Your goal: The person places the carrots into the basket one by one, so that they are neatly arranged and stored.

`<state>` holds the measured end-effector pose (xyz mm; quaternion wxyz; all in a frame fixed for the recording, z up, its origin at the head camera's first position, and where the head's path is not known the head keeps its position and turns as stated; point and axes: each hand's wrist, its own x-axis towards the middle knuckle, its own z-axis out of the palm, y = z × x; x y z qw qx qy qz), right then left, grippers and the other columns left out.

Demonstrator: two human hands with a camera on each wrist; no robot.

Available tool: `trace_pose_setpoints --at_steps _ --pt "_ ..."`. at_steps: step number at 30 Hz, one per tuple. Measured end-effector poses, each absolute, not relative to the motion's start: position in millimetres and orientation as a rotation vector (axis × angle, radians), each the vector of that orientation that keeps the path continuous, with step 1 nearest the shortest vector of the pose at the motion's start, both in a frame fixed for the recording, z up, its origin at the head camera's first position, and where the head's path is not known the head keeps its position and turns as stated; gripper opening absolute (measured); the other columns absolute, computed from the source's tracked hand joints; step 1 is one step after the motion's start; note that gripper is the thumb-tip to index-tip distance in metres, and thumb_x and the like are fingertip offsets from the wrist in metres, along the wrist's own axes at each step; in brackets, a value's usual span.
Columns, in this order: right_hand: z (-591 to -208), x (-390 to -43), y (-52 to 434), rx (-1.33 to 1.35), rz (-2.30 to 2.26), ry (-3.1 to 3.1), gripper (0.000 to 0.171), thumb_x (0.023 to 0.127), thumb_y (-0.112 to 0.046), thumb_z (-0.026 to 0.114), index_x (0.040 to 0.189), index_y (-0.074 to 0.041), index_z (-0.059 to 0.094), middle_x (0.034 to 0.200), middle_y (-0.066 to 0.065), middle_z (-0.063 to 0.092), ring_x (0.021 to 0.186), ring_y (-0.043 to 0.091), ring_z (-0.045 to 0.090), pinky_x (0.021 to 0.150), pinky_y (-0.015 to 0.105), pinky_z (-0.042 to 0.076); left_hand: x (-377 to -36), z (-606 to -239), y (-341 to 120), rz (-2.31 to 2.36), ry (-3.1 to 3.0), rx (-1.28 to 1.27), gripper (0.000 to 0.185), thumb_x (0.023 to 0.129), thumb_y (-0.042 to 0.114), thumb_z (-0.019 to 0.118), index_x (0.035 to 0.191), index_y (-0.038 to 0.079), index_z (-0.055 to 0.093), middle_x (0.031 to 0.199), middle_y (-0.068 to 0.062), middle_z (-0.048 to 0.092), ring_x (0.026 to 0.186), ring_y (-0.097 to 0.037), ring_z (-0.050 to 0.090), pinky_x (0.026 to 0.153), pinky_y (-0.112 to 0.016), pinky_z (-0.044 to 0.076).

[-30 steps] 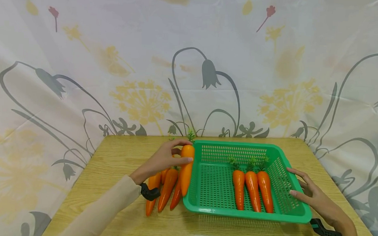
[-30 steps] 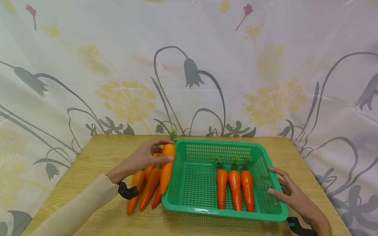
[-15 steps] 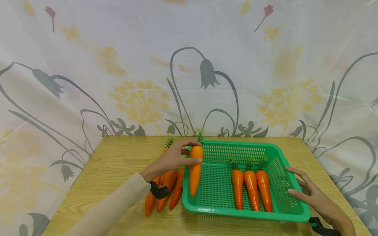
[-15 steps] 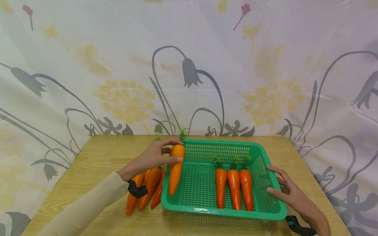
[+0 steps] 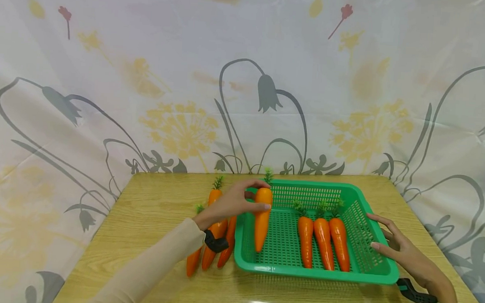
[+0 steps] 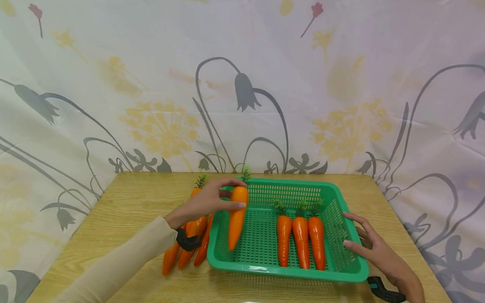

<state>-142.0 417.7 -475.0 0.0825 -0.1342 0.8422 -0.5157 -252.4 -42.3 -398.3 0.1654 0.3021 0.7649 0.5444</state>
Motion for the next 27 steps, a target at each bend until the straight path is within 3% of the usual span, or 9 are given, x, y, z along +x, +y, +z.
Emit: trace_pose_setpoints --at_steps 4,9,11,13,16,20,22,24,27 --pt "-474.1 -141.4 417.6 -0.404 -1.538 2.52 0.072 0.109 -0.01 0.051 0.167 -0.026 0.011 0.168 0.023 0.0 0.137 0.066 0.021 0.089 0.062 0.05 -254.6 -397.4 -34.2 1.56 2.151 0.856 0.053 0.093 0.025 0.08 0.141 0.02 0.059 0.138 -0.003 0.054 0.108 -0.024 0.066 0.083 -0.052 0.059" --pt "-474.0 -141.7 417.6 -0.4 -1.518 2.535 0.072 0.109 -0.011 0.052 0.167 -0.026 0.012 0.164 0.03 0.006 0.134 0.011 0.043 0.086 0.047 0.054 -256.0 -399.6 -25.0 1.602 2.085 0.832 0.052 0.092 0.02 0.081 0.14 0.017 0.059 0.139 -0.006 0.053 0.103 -0.024 0.069 0.078 -0.043 0.061" --pt "-474.2 -141.8 417.5 -0.398 -1.517 2.539 0.072 0.109 -0.011 0.052 0.167 -0.026 0.012 0.163 0.032 0.007 0.132 0.011 0.044 0.086 0.046 0.054 -256.2 -400.8 -21.8 1.61 2.064 0.832 0.055 0.092 0.017 0.081 0.141 0.013 0.058 0.14 -0.007 0.053 0.103 -0.025 0.069 0.078 -0.043 0.061" --pt "-474.7 -141.7 417.3 -0.401 -1.529 2.532 0.072 0.108 -0.011 0.052 0.167 -0.026 0.012 0.165 0.03 0.003 0.141 0.033 0.04 0.087 0.054 0.053 -257.1 -402.4 -18.9 1.602 2.068 0.833 0.056 0.092 0.018 0.081 0.143 0.01 0.057 0.14 -0.007 0.053 0.103 -0.024 0.069 0.078 -0.042 0.061" --pt "-475.4 -141.6 417.6 -0.406 -1.534 2.531 0.072 0.108 -0.011 0.052 0.167 -0.026 0.012 0.166 0.028 0.003 0.141 0.029 0.04 0.087 0.052 0.054 -259.6 -405.2 -15.3 1.597 2.057 0.827 0.059 0.093 0.018 0.08 0.145 0.007 0.055 0.14 -0.006 0.053 0.101 -0.026 0.07 0.078 -0.042 0.061" --pt "-475.9 -142.1 417.9 -0.406 -1.538 2.529 0.071 0.108 -0.011 0.052 0.166 -0.025 0.013 0.162 0.027 0.014 0.118 -0.012 0.044 0.083 0.04 0.056 -262.6 -407.2 -10.1 1.603 2.027 0.806 0.056 0.092 0.015 0.08 0.143 0.007 0.056 0.137 -0.006 0.054 0.096 -0.029 0.071 0.077 -0.043 0.062" --pt "-475.8 -141.8 417.6 -0.402 -1.536 2.533 0.071 0.109 -0.011 0.052 0.166 -0.026 0.013 0.163 0.024 0.014 0.121 -0.005 0.045 0.085 0.045 0.055 -263.3 -407.0 -7.6 1.607 2.016 0.794 0.054 0.092 0.013 0.08 0.14 0.007 0.057 0.135 -0.007 0.055 0.094 -0.029 0.071 0.076 -0.043 0.062" --pt "-475.7 -141.6 417.4 -0.402 -1.537 2.533 0.071 0.109 -0.011 0.052 0.166 -0.025 0.012 0.164 0.022 0.012 0.132 0.017 0.048 0.086 0.052 0.055 -263.7 -407.1 -5.1 1.601 2.019 0.786 0.052 0.092 0.012 0.08 0.139 0.007 0.058 0.133 -0.007 0.056 0.093 -0.028 0.071 0.075 -0.042 0.062" --pt "-475.7 -141.2 417.4 -0.403 -1.533 2.536 0.072 0.109 -0.011 0.052 0.167 -0.026 0.012 0.169 0.014 0.001 0.14 0.053 0.032 0.088 0.065 0.05 -264.1 -406.6 -0.8 1.595 2.024 0.768 0.051 0.091 0.011 0.081 0.137 0.006 0.059 0.131 -0.007 0.056 0.093 -0.027 0.071 0.074 -0.043 0.062"
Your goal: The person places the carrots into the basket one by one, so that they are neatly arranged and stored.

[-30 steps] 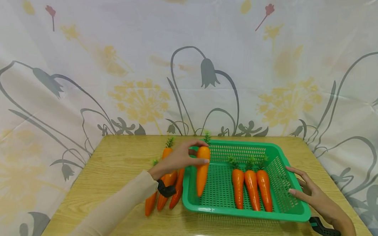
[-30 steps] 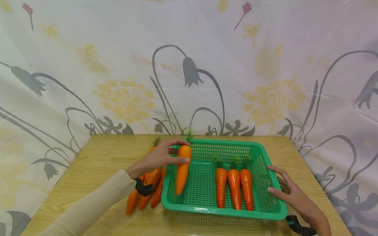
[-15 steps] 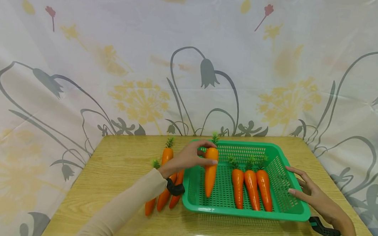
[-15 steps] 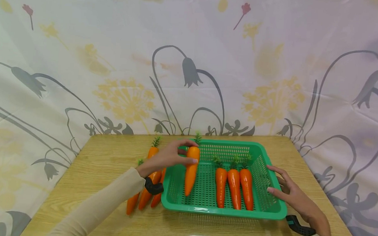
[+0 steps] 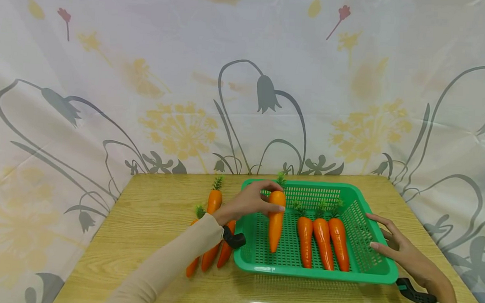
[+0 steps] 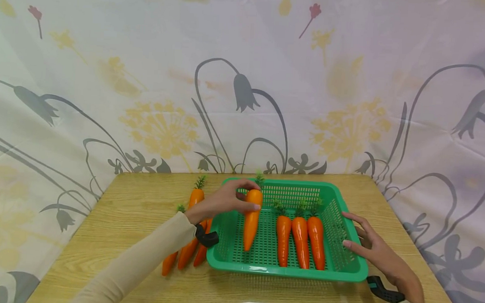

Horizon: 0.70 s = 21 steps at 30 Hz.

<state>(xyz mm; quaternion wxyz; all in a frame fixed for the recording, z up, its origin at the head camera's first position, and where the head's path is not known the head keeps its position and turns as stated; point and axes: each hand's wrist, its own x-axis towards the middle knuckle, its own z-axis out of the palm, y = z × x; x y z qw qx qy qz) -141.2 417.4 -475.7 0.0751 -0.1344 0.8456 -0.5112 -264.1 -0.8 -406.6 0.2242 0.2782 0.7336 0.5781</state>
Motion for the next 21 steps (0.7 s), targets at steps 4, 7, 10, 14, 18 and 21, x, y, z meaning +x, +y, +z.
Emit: trace_pose_setpoints --at_steps 4,7,10,14,18,21 --pt "-475.8 -141.2 417.6 -0.407 -1.537 2.533 0.072 0.108 -0.011 0.052 0.167 -0.026 0.011 0.17 0.011 -0.002 0.136 0.071 0.017 0.088 0.07 0.048 -265.1 -406.4 5.1 1.583 2.033 0.737 0.051 0.09 0.011 0.082 0.136 0.005 0.06 0.13 -0.006 0.057 0.093 -0.025 0.071 0.076 -0.046 0.062" --pt "-475.8 -141.4 417.1 -0.402 -1.526 2.54 0.072 0.109 -0.011 0.052 0.167 -0.026 0.011 0.168 0.02 0.002 0.135 0.067 0.024 0.088 0.066 0.05 -265.9 -406.2 8.7 1.564 2.047 0.709 0.052 0.09 0.012 0.082 0.136 0.005 0.06 0.13 -0.005 0.058 0.093 -0.024 0.071 0.077 -0.047 0.062" --pt "-475.7 -141.5 417.0 -0.395 -1.52 2.543 0.072 0.109 -0.012 0.052 0.167 -0.026 0.011 0.165 0.028 0.004 0.134 0.061 0.032 0.088 0.062 0.052 -267.0 -405.9 11.6 1.536 2.066 0.689 0.05 0.089 0.013 0.083 0.134 0.007 0.062 0.13 -0.003 0.058 0.091 -0.023 0.071 0.077 -0.047 0.062" --pt "-475.9 -141.2 417.4 -0.398 -1.524 2.541 0.072 0.109 -0.011 0.052 0.167 -0.026 0.012 0.166 0.025 0.002 0.137 0.057 0.032 0.088 0.061 0.052 -268.8 -405.7 15.9 1.474 2.091 0.708 0.048 0.089 0.015 0.084 0.132 0.01 0.063 0.129 -0.003 0.058 0.09 -0.023 0.07 0.073 -0.044 0.062" --pt "-476.3 -141.5 417.7 -0.403 -1.529 2.536 0.072 0.109 -0.011 0.052 0.167 -0.026 0.012 0.167 0.017 0.005 0.138 0.061 0.029 0.088 0.062 0.052 -269.8 -405.6 21.4 1.419 2.085 0.736 0.051 0.088 0.013 0.084 0.134 0.007 0.061 0.128 -0.005 0.058 0.089 -0.022 0.07 0.077 -0.051 0.062" --pt "-476.7 -141.7 418.0 -0.404 -1.544 2.522 0.072 0.108 -0.01 0.052 0.167 -0.026 0.012 0.168 0.014 0.003 0.137 0.067 0.021 0.089 0.068 0.049 -269.5 -407.0 25.8 1.374 2.085 0.744 0.051 0.088 0.013 0.085 0.133 0.006 0.061 0.125 -0.004 0.059 0.088 -0.022 0.07 0.081 -0.057 0.06"
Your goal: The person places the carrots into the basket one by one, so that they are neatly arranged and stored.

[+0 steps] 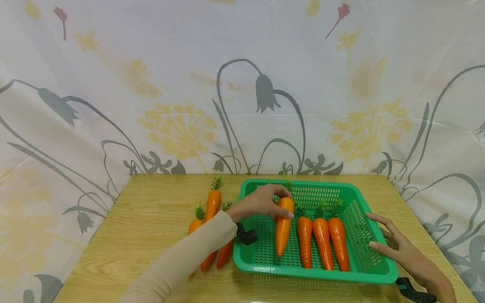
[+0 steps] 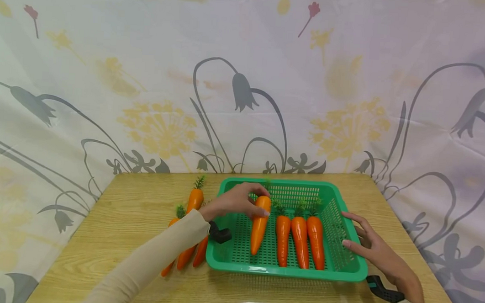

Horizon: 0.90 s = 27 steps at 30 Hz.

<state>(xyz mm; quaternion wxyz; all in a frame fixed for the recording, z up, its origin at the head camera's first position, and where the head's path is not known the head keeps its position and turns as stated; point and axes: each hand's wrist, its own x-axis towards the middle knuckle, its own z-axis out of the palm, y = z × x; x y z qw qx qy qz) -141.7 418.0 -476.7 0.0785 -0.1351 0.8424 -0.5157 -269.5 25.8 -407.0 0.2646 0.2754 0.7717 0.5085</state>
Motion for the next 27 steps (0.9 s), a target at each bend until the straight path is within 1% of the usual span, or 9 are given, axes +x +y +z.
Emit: trace_pose_setpoints --at_steps 1,4,8,12,14,17,19,21,27 --pt "-476.6 -141.8 418.0 -0.408 -1.552 2.514 0.072 0.108 -0.01 0.052 0.167 -0.026 0.011 0.17 0.014 -0.002 0.137 0.07 0.015 0.089 0.071 0.047 -269.5 -407.5 27.1 1.352 2.095 0.749 0.051 0.088 0.013 0.085 0.132 0.007 0.061 0.123 -0.004 0.059 0.087 -0.022 0.069 0.081 -0.057 0.059" --pt "-476.5 -142.1 417.9 -0.404 -1.555 2.509 0.073 0.108 -0.01 0.052 0.167 -0.026 0.011 0.169 0.02 -0.003 0.137 0.071 0.014 0.089 0.072 0.046 -269.6 -410.3 30.6 1.288 2.129 0.755 0.046 0.087 0.014 0.086 0.127 0.008 0.064 0.119 -0.003 0.06 0.084 -0.021 0.069 0.079 -0.055 0.06" --pt "-476.4 -142.2 417.7 -0.404 -1.556 2.507 0.073 0.108 -0.01 0.052 0.167 -0.026 0.011 0.166 0.028 0.0 0.137 0.067 0.019 0.089 0.067 0.049 -269.8 -413.5 34.8 1.229 2.161 0.751 0.044 0.085 0.014 0.087 0.123 0.009 0.066 0.117 -0.005 0.06 0.081 -0.021 0.069 0.076 -0.053 0.061" --pt "-475.9 -141.5 417.9 -0.398 -1.526 2.535 0.072 0.109 -0.011 0.052 0.166 -0.026 0.012 0.166 0.027 0.005 0.139 0.044 0.036 0.089 0.058 0.052 -269.3 -415.9 40.3 1.2 2.158 0.734 0.045 0.085 0.014 0.088 0.123 0.009 0.066 0.118 -0.007 0.06 0.08 -0.022 0.07 0.077 -0.053 0.061" --pt "-475.9 -141.4 417.9 -0.398 -1.525 2.536 0.072 0.109 -0.011 0.052 0.166 -0.026 0.012 0.167 0.025 0.004 0.14 0.044 0.035 0.089 0.059 0.052 -269.1 -417.4 43.4 1.188 2.151 0.719 0.045 0.084 0.014 0.088 0.123 0.009 0.066 0.119 -0.007 0.059 0.081 -0.022 0.069 0.077 -0.053 0.061" --pt "-476.3 -141.7 417.9 -0.401 -1.539 2.519 0.072 0.109 -0.011 0.052 0.167 -0.026 0.011 0.168 0.021 0.0 0.141 0.056 0.028 0.089 0.066 0.05 -268.5 -420.4 47.7 1.168 2.146 0.701 0.044 0.083 0.013 0.089 0.121 0.01 0.067 0.118 -0.007 0.058 0.081 -0.022 0.069 0.076 -0.052 0.062" --pt "-476.5 -142.3 417.8 -0.41 -1.552 2.505 0.072 0.109 -0.01 0.051 0.167 -0.026 0.011 0.17 0.017 -0.005 0.138 0.07 0.014 0.089 0.073 0.046 -268.1 -422.4 50.1 1.153 2.147 0.697 0.043 0.083 0.013 0.089 0.119 0.009 0.067 0.117 -0.007 0.058 0.08 -0.022 0.068 0.075 -0.051 0.062" --pt "-476.7 -143.0 417.9 -0.415 -1.549 2.503 0.072 0.109 -0.01 0.051 0.167 -0.026 0.011 0.17 0.015 -0.007 0.137 0.073 0.009 0.09 0.077 0.043 -267.4 -423.8 52.0 1.138 2.147 0.695 0.041 0.083 0.012 0.089 0.118 0.009 0.067 0.116 -0.008 0.058 0.08 -0.022 0.068 0.074 -0.05 0.062" --pt "-477.6 -143.3 418.6 -0.419 -1.545 2.502 0.072 0.109 -0.01 0.051 0.167 -0.026 0.01 0.17 0.016 -0.01 0.136 0.074 0.008 0.09 0.079 0.041 -267.1 -426.1 56.5 1.131 2.134 0.667 0.043 0.083 0.011 0.088 0.119 0.006 0.065 0.11 -0.009 0.06 0.077 -0.024 0.07 0.072 -0.048 0.062"
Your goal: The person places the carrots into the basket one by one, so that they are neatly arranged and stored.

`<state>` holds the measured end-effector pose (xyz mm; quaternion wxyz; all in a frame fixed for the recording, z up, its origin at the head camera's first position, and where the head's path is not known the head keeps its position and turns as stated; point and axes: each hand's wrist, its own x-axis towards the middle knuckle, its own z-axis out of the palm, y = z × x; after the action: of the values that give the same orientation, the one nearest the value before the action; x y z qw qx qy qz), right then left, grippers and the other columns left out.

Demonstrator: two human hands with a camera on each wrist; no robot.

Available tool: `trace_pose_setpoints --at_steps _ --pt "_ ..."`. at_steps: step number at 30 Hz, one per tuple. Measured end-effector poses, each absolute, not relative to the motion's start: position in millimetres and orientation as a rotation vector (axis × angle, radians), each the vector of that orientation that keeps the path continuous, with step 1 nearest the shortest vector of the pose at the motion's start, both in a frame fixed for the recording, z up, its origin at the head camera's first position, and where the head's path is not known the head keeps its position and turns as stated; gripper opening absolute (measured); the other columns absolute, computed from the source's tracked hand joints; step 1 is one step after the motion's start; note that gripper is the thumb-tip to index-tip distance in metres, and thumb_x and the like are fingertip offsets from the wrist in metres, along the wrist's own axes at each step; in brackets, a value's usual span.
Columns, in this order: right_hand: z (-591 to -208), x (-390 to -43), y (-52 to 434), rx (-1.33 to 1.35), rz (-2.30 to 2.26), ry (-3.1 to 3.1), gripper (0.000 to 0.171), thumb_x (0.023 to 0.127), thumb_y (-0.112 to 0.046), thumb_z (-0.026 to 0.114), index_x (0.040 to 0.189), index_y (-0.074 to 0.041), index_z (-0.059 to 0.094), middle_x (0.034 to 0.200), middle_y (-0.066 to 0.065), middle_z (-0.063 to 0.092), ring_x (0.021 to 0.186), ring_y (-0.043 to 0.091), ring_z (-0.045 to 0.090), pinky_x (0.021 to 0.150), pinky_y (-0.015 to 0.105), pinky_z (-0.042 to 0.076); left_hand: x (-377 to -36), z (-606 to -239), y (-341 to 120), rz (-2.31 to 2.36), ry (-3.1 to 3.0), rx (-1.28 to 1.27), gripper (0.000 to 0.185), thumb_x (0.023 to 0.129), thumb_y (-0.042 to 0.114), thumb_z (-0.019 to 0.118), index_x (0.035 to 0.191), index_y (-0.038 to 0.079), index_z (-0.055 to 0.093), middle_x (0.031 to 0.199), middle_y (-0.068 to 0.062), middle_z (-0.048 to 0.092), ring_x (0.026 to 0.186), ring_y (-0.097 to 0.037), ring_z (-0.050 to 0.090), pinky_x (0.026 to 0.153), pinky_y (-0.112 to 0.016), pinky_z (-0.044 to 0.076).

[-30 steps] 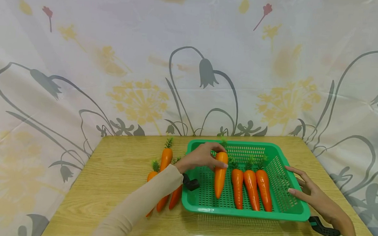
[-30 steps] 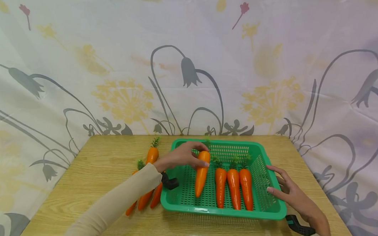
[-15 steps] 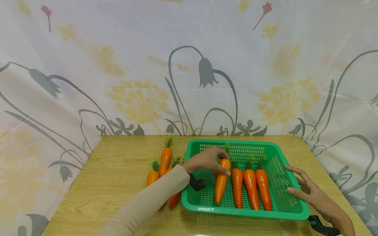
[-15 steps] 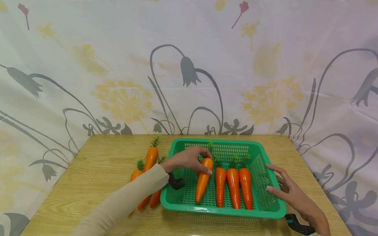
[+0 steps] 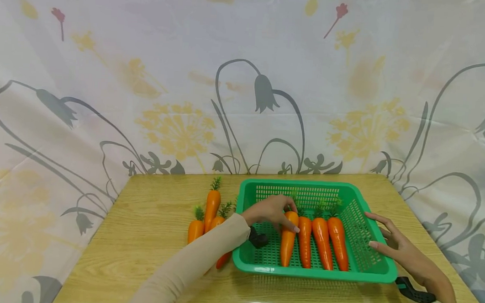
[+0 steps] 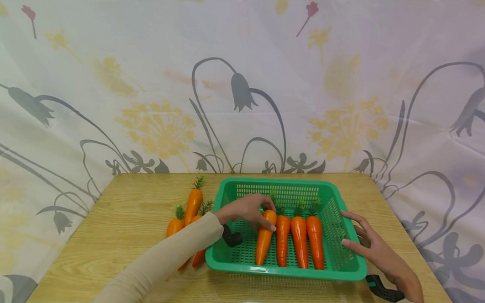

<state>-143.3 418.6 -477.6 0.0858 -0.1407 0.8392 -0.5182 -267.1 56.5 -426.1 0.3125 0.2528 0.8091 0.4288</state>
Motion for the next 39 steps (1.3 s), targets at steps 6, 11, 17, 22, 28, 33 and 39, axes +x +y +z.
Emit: trace_pose_setpoints --at_steps 6,11,17,22,28,33,39 --pt "-477.6 -142.9 419.3 -0.41 -1.55 2.494 0.072 0.109 -0.01 0.051 0.167 -0.026 0.01 0.168 0.023 -0.013 0.136 0.074 0.008 0.089 0.078 0.042 -273.3 -426.4 58.4 1.137 2.085 0.632 0.039 0.084 0.008 0.087 0.116 0.005 0.064 0.1 -0.011 0.063 0.077 -0.027 0.071 0.071 -0.049 0.062" --pt "-477.0 -143.6 418.9 -0.418 -1.547 2.5 0.072 0.109 -0.01 0.051 0.167 -0.026 0.01 0.167 0.025 -0.012 0.136 0.074 0.009 0.089 0.077 0.043 -275.1 -426.1 56.5 1.1 2.07 0.624 0.041 0.086 0.005 0.084 0.12 0.003 0.061 0.099 -0.013 0.063 0.078 -0.027 0.07 0.075 -0.048 0.062" --pt "-475.7 -143.2 417.4 -0.425 -1.55 2.502 0.072 0.109 -0.01 0.051 0.167 -0.025 0.01 0.168 0.025 -0.008 0.136 0.072 0.014 0.088 0.073 0.046 -272.6 -425.8 57.4 1.076 2.067 0.619 0.047 0.088 -0.007 0.078 0.13 -0.003 0.058 0.101 -0.016 0.064 0.079 -0.03 0.071 0.08 -0.048 0.061" --pt "-475.6 -142.5 417.2 -0.427 -1.549 2.502 0.072 0.109 -0.01 0.05 0.167 -0.025 0.009 0.169 0.017 -0.007 0.137 0.072 0.013 0.089 0.074 0.046 -271.9 -426.4 57.2 1.029 2.097 0.663 0.05 0.087 -0.006 0.079 0.133 -0.004 0.058 0.1 -0.015 0.065 0.08 -0.028 0.072 0.081 -0.046 0.061" --pt "-476.2 -142.1 417.5 -0.428 -1.545 2.507 0.073 0.109 -0.01 0.051 0.167 -0.026 0.009 0.169 0.016 -0.006 0.137 0.072 0.013 0.09 0.075 0.045 -272.0 -424.4 49.3 0.969 2.165 0.699 0.047 0.088 0.003 0.082 0.13 0.0 0.06 0.114 -0.017 0.061 0.091 -0.032 0.07 0.079 -0.042 0.061" --pt "-476.5 -142.3 418.0 -0.421 -1.552 2.505 0.073 0.108 -0.01 0.051 0.167 -0.026 0.011 0.17 0.014 -0.006 0.137 0.073 0.01 0.09 0.076 0.044 -272.6 -413.5 36.9 0.966 2.247 0.741 0.042 0.091 0.012 0.081 0.129 0.005 0.065 0.132 -0.021 0.056 0.091 -0.036 0.071 0.078 -0.043 0.061" --pt "-477.0 -141.8 418.6 -0.407 -1.562 2.503 0.074 0.108 -0.009 0.052 0.167 -0.026 0.011 0.17 0.014 0.0 0.138 0.071 0.012 0.089 0.073 0.046 -270.7 -394.6 15.8 1.118 2.246 0.836 0.04 0.096 0.017 0.077 0.131 0.004 0.065 0.132 -0.021 0.059 0.091 -0.036 0.072 0.072 -0.037 0.062"
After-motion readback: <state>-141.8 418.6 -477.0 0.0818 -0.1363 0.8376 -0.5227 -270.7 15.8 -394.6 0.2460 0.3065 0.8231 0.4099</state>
